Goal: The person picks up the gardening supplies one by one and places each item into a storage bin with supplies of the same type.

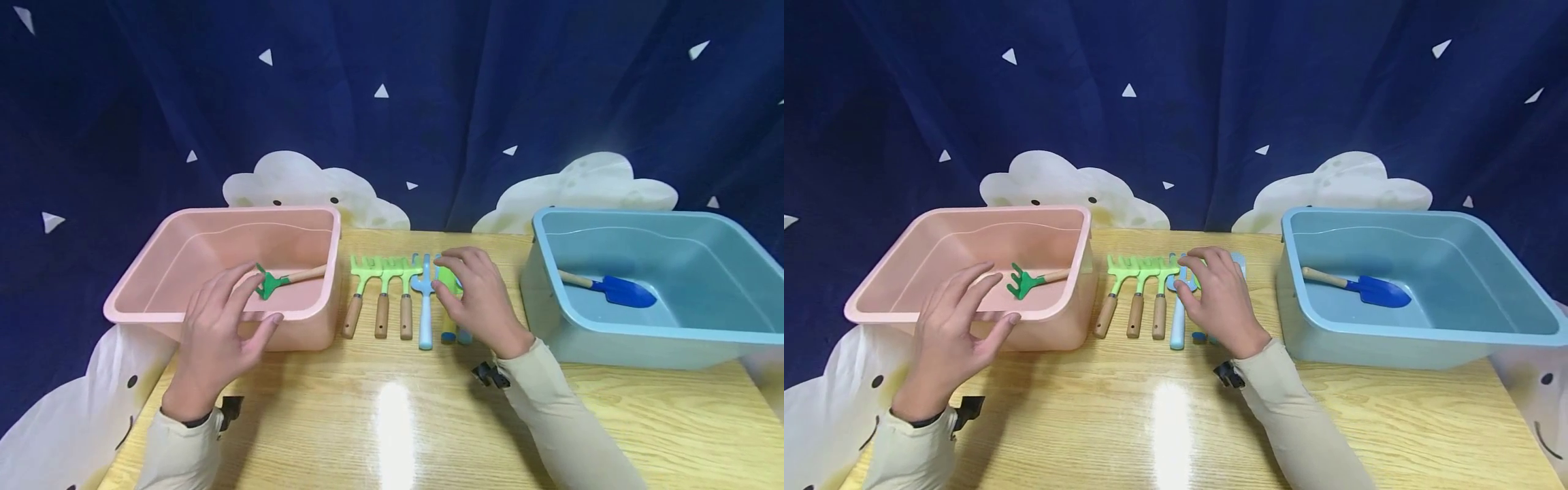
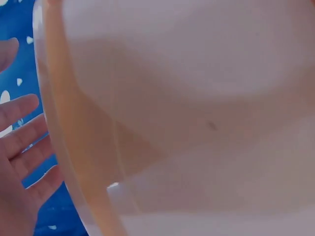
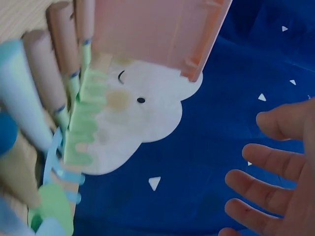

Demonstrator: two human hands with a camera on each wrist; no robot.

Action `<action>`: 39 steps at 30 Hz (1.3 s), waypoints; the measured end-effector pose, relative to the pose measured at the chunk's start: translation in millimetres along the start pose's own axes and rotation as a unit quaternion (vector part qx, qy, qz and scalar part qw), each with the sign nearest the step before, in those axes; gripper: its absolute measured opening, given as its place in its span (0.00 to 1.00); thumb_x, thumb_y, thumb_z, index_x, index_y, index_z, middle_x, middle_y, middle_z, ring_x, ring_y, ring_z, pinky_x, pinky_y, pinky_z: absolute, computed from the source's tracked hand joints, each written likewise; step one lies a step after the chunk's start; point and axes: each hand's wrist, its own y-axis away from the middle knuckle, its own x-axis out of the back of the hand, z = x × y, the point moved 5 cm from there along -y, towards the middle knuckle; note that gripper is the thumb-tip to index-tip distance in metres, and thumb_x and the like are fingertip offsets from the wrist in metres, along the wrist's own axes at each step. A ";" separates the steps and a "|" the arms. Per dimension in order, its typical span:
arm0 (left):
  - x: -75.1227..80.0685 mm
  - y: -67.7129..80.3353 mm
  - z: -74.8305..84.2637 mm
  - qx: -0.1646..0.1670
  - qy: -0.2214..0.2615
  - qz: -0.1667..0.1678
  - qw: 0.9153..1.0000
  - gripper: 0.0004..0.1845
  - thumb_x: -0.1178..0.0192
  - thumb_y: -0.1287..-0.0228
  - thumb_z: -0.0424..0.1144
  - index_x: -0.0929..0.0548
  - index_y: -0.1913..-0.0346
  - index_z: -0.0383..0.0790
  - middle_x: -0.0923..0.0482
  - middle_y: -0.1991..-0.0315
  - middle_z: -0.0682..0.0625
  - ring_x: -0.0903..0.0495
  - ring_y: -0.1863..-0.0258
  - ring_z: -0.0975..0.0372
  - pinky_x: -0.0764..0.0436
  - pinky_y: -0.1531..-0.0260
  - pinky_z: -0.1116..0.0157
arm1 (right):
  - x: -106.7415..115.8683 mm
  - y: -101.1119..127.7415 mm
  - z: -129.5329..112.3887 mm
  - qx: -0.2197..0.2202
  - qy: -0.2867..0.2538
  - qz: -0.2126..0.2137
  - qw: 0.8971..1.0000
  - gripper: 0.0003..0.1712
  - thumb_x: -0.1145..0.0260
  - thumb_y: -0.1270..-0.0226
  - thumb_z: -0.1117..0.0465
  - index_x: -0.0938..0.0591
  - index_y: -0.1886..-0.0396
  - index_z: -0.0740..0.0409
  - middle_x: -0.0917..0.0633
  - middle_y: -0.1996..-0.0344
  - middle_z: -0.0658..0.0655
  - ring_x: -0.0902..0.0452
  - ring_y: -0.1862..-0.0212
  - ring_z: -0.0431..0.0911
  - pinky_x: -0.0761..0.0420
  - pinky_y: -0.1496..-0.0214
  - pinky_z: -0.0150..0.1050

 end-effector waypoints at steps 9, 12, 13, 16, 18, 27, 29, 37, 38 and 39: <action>10.6 20.7 -23.8 0.025 -0.009 0.029 0.999 0.38 0.45 0.37 0.65 0.18 0.48 0.29 0.20 0.45 0.33 0.25 0.44 0.39 0.34 0.43 0.47 | -11.3 -5.1 -18.4 0.003 -0.041 -0.008 0.999 0.17 0.31 0.36 0.59 0.16 0.50 0.61 0.16 0.48 0.61 0.24 0.43 0.57 0.28 0.39 0.54; 10.5 26.3 -30.9 0.035 -0.015 0.024 0.999 0.39 0.45 0.38 0.67 0.18 0.48 0.30 0.20 0.44 0.34 0.26 0.43 0.39 0.35 0.40 0.50 | -15.1 -4.7 -20.5 0.007 -0.049 -0.007 0.999 0.16 0.32 0.37 0.59 0.16 0.51 0.61 0.16 0.48 0.61 0.23 0.44 0.57 0.28 0.39 0.53; 10.1 28.2 -33.1 0.039 -0.018 0.020 0.999 0.39 0.45 0.38 0.67 0.18 0.48 0.30 0.20 0.43 0.35 0.26 0.42 0.39 0.36 0.39 0.50 | -16.2 -4.4 -21.0 0.007 -0.050 -0.007 0.999 0.16 0.32 0.37 0.59 0.16 0.51 0.61 0.16 0.49 0.61 0.23 0.44 0.57 0.27 0.39 0.53; 8.4 33.7 -38.9 0.046 -0.024 0.013 0.999 0.40 0.45 0.39 0.68 0.18 0.48 0.30 0.20 0.44 0.35 0.27 0.42 0.39 0.36 0.42 0.47 | -19.5 -4.1 -23.1 0.005 -0.051 -0.009 0.999 0.16 0.31 0.38 0.59 0.15 0.52 0.61 0.16 0.49 0.60 0.23 0.43 0.57 0.27 0.38 0.52; 7.4 37.8 -42.0 0.051 -0.029 0.009 0.998 0.40 0.46 0.39 0.69 0.18 0.49 0.30 0.20 0.44 0.35 0.27 0.43 0.39 0.36 0.43 0.45 | -22.6 -4.8 -25.3 0.004 -0.053 -0.014 0.998 0.16 0.31 0.38 0.59 0.16 0.51 0.60 0.16 0.48 0.60 0.23 0.43 0.57 0.27 0.38 0.52; -1.1 45.7 -47.6 0.032 -0.056 0.019 0.998 0.36 0.43 0.39 0.65 0.16 0.50 0.32 0.16 0.51 0.38 0.22 0.52 0.42 0.36 0.44 0.40 | -31.7 -8.5 -35.9 0.006 -0.065 -0.029 0.997 0.17 0.32 0.38 0.58 0.16 0.50 0.59 0.16 0.48 0.60 0.23 0.44 0.55 0.26 0.38 0.51; -2.6 46.0 -47.8 0.028 -0.059 0.028 0.997 0.34 0.41 0.40 0.65 0.15 0.52 0.33 0.15 0.52 0.39 0.21 0.54 0.42 0.36 0.45 0.41 | -32.0 -8.1 -36.5 0.007 -0.064 -0.030 0.997 0.17 0.32 0.38 0.59 0.16 0.50 0.59 0.16 0.48 0.60 0.23 0.44 0.55 0.26 0.39 0.51; -2.8 49.0 -49.6 0.023 -0.070 0.041 0.996 0.33 0.41 0.40 0.64 0.15 0.55 0.33 0.15 0.55 0.39 0.21 0.56 0.42 0.35 0.46 0.43 | -33.1 -7.6 -36.4 0.004 -0.063 -0.042 0.997 0.17 0.33 0.36 0.58 0.16 0.50 0.59 0.17 0.47 0.60 0.23 0.43 0.56 0.30 0.31 0.54; -2.5 49.4 -49.7 0.022 -0.072 0.042 0.996 0.33 0.41 0.39 0.64 0.15 0.55 0.33 0.15 0.56 0.38 0.22 0.57 0.42 0.35 0.47 0.44 | -33.2 -7.6 -36.5 0.004 -0.063 -0.044 0.997 0.17 0.33 0.36 0.58 0.16 0.49 0.58 0.17 0.47 0.60 0.23 0.43 0.56 0.31 0.31 0.53; -2.3 49.8 -49.7 0.021 -0.074 0.043 0.996 0.33 0.41 0.39 0.64 0.15 0.55 0.33 0.15 0.57 0.38 0.22 0.58 0.42 0.35 0.47 0.44 | -33.2 -7.6 -36.6 0.004 -0.062 -0.046 0.997 0.17 0.33 0.36 0.58 0.16 0.49 0.58 0.17 0.47 0.60 0.23 0.43 0.56 0.31 0.31 0.53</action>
